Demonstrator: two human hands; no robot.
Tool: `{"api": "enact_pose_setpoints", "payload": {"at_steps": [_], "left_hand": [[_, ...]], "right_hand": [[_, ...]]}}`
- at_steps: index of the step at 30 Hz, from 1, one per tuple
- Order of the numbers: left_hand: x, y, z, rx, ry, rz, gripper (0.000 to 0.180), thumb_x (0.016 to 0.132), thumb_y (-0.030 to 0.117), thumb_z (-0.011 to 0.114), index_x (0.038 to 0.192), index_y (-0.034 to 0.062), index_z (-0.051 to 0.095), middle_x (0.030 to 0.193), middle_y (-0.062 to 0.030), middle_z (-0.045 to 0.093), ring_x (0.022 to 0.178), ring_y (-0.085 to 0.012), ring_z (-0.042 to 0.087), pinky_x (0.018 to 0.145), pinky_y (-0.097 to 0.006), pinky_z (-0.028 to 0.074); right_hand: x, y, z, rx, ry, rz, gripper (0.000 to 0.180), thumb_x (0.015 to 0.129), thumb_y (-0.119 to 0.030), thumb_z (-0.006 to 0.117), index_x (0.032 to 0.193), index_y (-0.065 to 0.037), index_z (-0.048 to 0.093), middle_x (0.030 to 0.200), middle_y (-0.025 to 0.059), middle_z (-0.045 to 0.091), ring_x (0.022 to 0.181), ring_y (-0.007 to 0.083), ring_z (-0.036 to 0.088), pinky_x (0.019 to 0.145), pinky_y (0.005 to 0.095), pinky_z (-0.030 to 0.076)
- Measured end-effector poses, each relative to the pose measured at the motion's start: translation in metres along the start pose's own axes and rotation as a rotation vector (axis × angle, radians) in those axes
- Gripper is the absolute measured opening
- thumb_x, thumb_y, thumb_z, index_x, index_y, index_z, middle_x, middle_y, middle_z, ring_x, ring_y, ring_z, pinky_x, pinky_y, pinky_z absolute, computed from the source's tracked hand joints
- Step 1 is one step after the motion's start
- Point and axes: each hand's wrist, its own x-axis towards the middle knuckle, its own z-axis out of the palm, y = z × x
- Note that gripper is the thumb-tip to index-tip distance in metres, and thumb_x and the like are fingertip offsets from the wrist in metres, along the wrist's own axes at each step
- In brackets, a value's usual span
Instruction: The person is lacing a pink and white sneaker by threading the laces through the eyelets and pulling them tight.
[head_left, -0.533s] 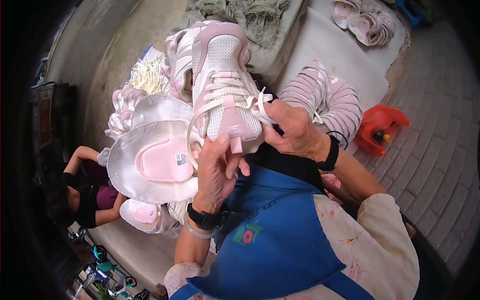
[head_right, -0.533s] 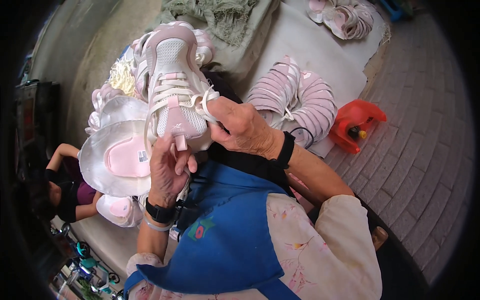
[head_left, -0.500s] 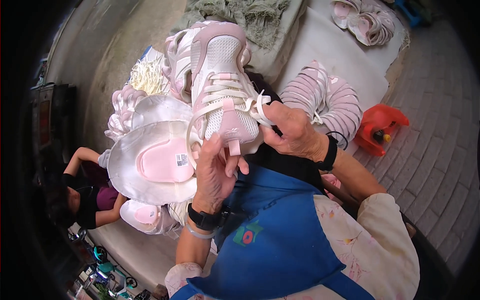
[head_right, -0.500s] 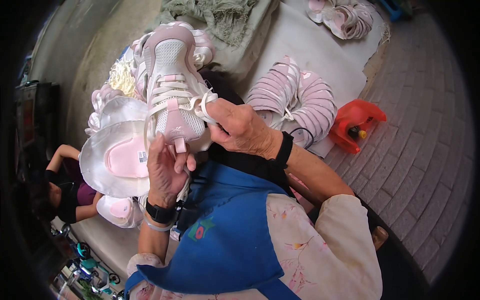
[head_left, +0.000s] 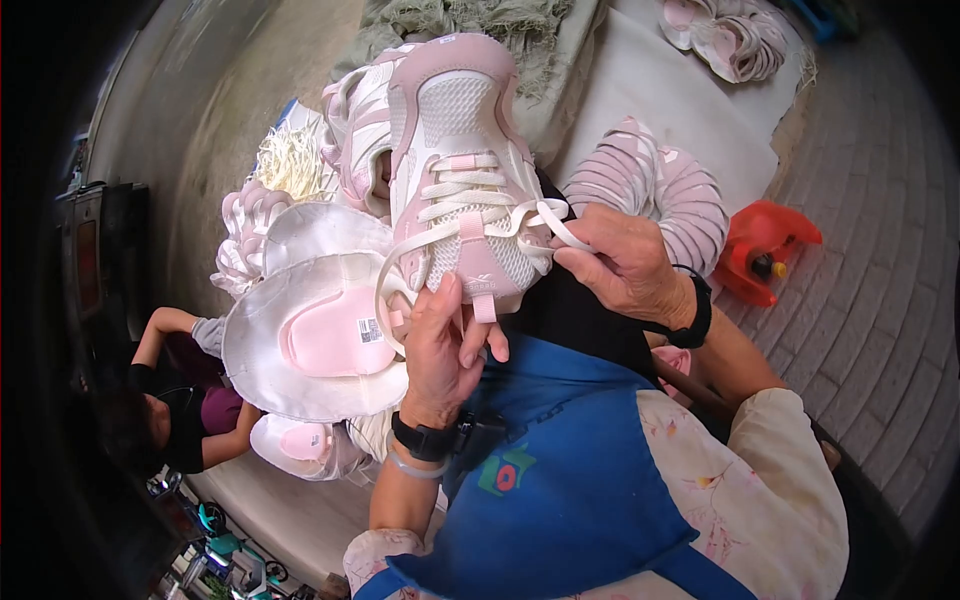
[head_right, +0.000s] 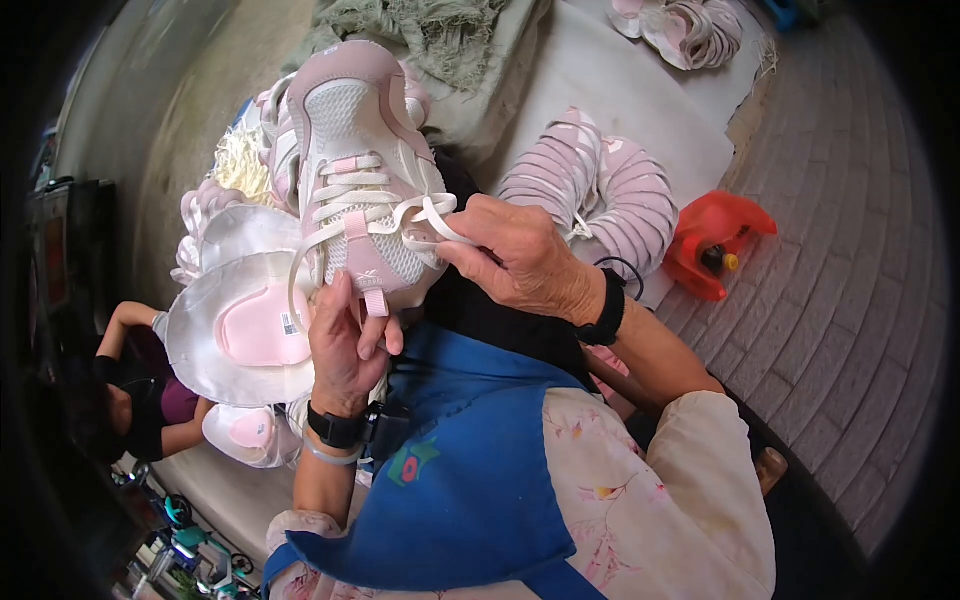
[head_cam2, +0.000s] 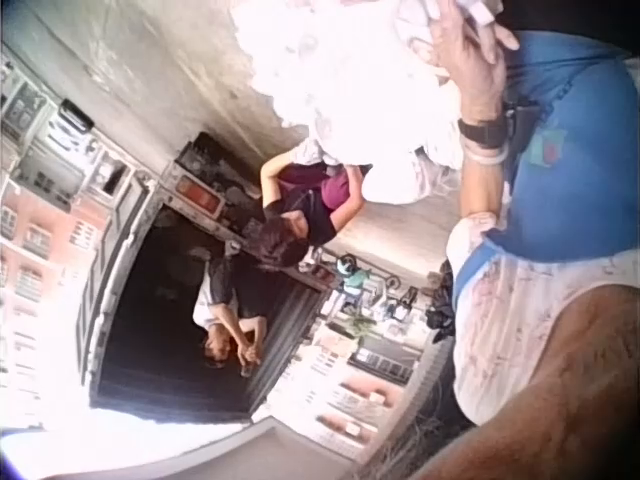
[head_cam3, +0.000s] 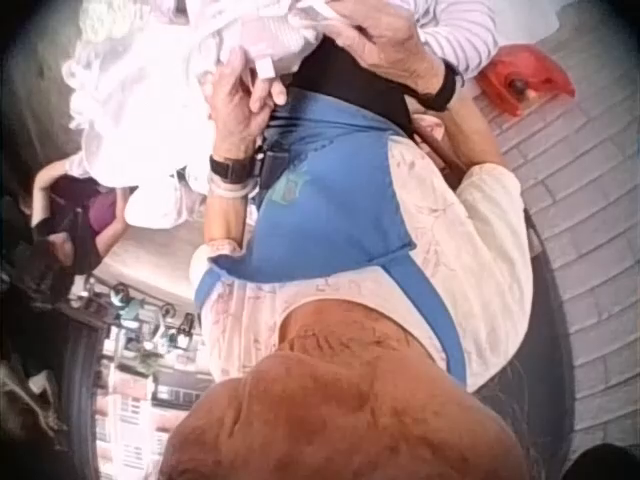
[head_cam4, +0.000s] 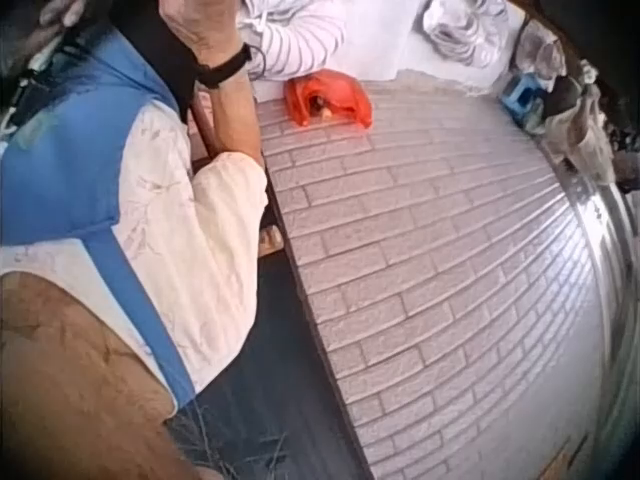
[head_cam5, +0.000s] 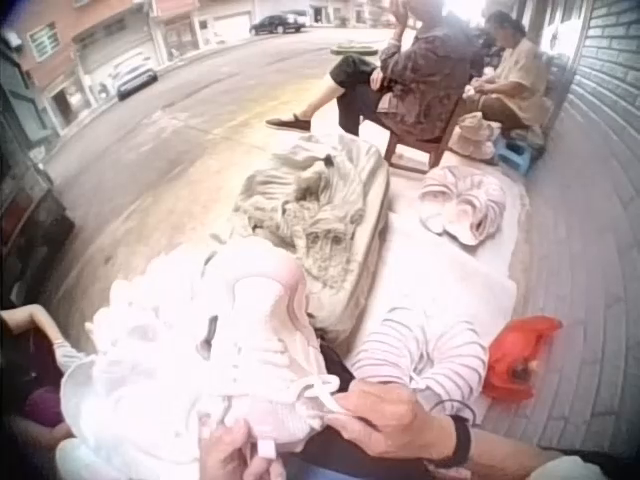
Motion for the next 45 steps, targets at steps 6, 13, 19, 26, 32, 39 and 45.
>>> {"api": "enact_pose_setpoints", "payload": {"at_steps": [6, 13, 19, 26, 32, 39, 45], "left_hand": [[0.002, -0.004, -0.005, -0.021, -0.140, 0.050, 0.030, 0.100, 0.023, 0.040, 0.105, -0.0042, 0.052, 0.078, -0.0092, 0.061, 0.037, -0.0068, 0.031, 0.044, -0.029, 0.051], [0.000, -0.007, 0.004, 0.150, -0.015, 0.000, 0.032, 0.101, 0.026, 0.038, 0.096, -0.0007, 0.054, 0.061, -0.0069, 0.055, 0.035, -0.0086, 0.031, 0.041, -0.030, 0.049], [-0.001, -0.008, -0.001, 0.135, -0.026, -0.010, 0.035, 0.101, 0.026, 0.038, 0.099, -0.0039, 0.054, 0.067, -0.0087, 0.058, 0.035, -0.0072, 0.030, 0.044, -0.029, 0.051], [0.004, -0.014, -0.003, 0.029, -0.068, 0.038, 0.036, 0.102, 0.025, 0.034, 0.096, -0.0049, 0.053, 0.067, -0.0074, 0.057, 0.035, -0.0063, 0.028, 0.045, -0.030, 0.052], [0.006, -0.011, 0.002, 0.135, 0.008, 0.027, 0.039, 0.103, 0.031, 0.033, 0.097, -0.0009, 0.055, 0.052, -0.0035, 0.048, 0.033, -0.0083, 0.028, 0.043, -0.030, 0.049], [0.008, -0.016, 0.004, 0.189, -0.025, 0.054, 0.034, 0.100, 0.026, 0.040, 0.099, -0.0055, 0.052, 0.076, -0.0096, 0.061, 0.034, -0.0059, 0.028, 0.044, -0.030, 0.052], [0.004, -0.009, 0.005, 0.108, 0.068, 0.024, 0.031, 0.099, 0.028, 0.043, 0.098, -0.0013, 0.053, 0.067, -0.0032, 0.056, 0.035, -0.0059, 0.028, 0.044, -0.026, 0.050]], "right_hand": [[0.015, -0.042, -0.039, 0.395, -0.304, -0.034, 0.014, 0.085, -0.010, 0.064, 0.078, 0.001, 0.059, 0.064, 0.0101, 0.048, 0.055, 0.0284, 0.049, 0.051, 0.0361, 0.039], [0.024, -0.078, -0.080, 0.868, -0.589, -0.315, 0.012, 0.080, -0.010, 0.071, 0.079, 0.002, 0.066, 0.066, 0.0105, 0.057, 0.049, 0.0217, 0.052, 0.041, 0.0324, 0.036], [0.015, -0.080, -0.057, 0.408, -0.492, 0.016, 0.019, 0.081, -0.016, 0.070, 0.092, -0.003, 0.063, 0.069, 0.0071, 0.057, 0.055, 0.0198, 0.056, 0.047, 0.0319, 0.041], [0.001, -0.057, -0.024, 0.125, -0.364, 0.054, 0.017, 0.086, -0.016, 0.062, 0.077, -0.003, 0.055, 0.067, 0.0111, 0.053, 0.062, 0.0319, 0.055, 0.055, 0.0385, 0.044], [0.006, -0.083, -0.009, 0.682, -0.560, -0.079, 0.013, 0.091, -0.014, 0.059, 0.090, -0.001, 0.061, 0.073, 0.0082, 0.055, 0.063, 0.0251, 0.056, 0.050, 0.0340, 0.042], [0.010, -0.111, 0.015, 1.051, -0.624, -0.222, 0.014, 0.092, -0.014, 0.058, 0.093, 0.000, 0.059, 0.073, 0.0082, 0.052, 0.062, 0.0241, 0.055, 0.048, 0.0330, 0.042], [0.007, -0.085, 0.005, 0.019, -0.228, -0.097, 0.016, 0.078, -0.009, 0.067, 0.089, -0.003, 0.057, 0.076, 0.0101, 0.053, 0.060, 0.0264, 0.056, 0.051, 0.0345, 0.044]]}}
